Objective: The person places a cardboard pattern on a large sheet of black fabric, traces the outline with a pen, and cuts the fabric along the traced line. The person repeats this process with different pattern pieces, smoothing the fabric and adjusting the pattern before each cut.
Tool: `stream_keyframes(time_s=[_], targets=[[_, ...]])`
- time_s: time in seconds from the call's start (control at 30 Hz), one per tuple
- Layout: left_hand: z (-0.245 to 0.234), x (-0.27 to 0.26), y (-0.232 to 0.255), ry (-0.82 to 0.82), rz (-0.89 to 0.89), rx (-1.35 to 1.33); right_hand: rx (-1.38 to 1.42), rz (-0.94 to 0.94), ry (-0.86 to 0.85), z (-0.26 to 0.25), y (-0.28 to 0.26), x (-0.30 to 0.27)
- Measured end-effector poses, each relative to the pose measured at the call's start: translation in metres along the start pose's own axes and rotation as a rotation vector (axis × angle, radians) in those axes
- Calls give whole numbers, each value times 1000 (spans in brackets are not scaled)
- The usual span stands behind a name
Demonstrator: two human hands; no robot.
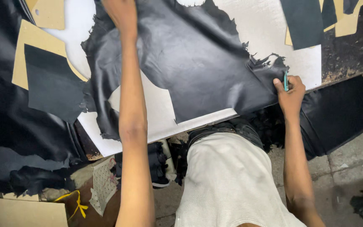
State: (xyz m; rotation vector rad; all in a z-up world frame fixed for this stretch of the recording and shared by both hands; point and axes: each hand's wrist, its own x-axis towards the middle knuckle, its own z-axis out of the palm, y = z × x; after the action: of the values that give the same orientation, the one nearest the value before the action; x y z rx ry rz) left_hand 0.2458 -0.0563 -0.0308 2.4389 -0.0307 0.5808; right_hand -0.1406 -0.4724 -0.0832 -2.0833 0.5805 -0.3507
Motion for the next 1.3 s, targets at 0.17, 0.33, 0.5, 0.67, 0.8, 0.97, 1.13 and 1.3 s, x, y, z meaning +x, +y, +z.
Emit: stream_keyframes(time_s=[0.17, 0.33, 0.5, 0.67, 0.8, 0.97, 1.13, 1.3], targets=[[-2, -130, 61, -257, 230, 284, 131, 23, -45, -11, -11, 0], [4, -258, 161, -495, 301, 168, 151, -93, -71, -37, -37, 8], [22, -317, 216, -706, 463, 6, -158, -209, -8, -28, -62, 16], [-21, -329, 156, -548, 146, 169, 47, -217, -37, -15, -75, 3], [-87, -345, 98, -329, -155, 351, 122, -141, -277, 15, -93, -6], [-137, -394, 62, -341, -146, 316, -103, -200, -534, 82, -122, -37], [-160, -379, 43, -211, -233, -65, 3, -148, -619, 152, -177, -58], [-218, -327, -9, 37, -218, -102, -179, -253, -535, 189, -211, -68]])
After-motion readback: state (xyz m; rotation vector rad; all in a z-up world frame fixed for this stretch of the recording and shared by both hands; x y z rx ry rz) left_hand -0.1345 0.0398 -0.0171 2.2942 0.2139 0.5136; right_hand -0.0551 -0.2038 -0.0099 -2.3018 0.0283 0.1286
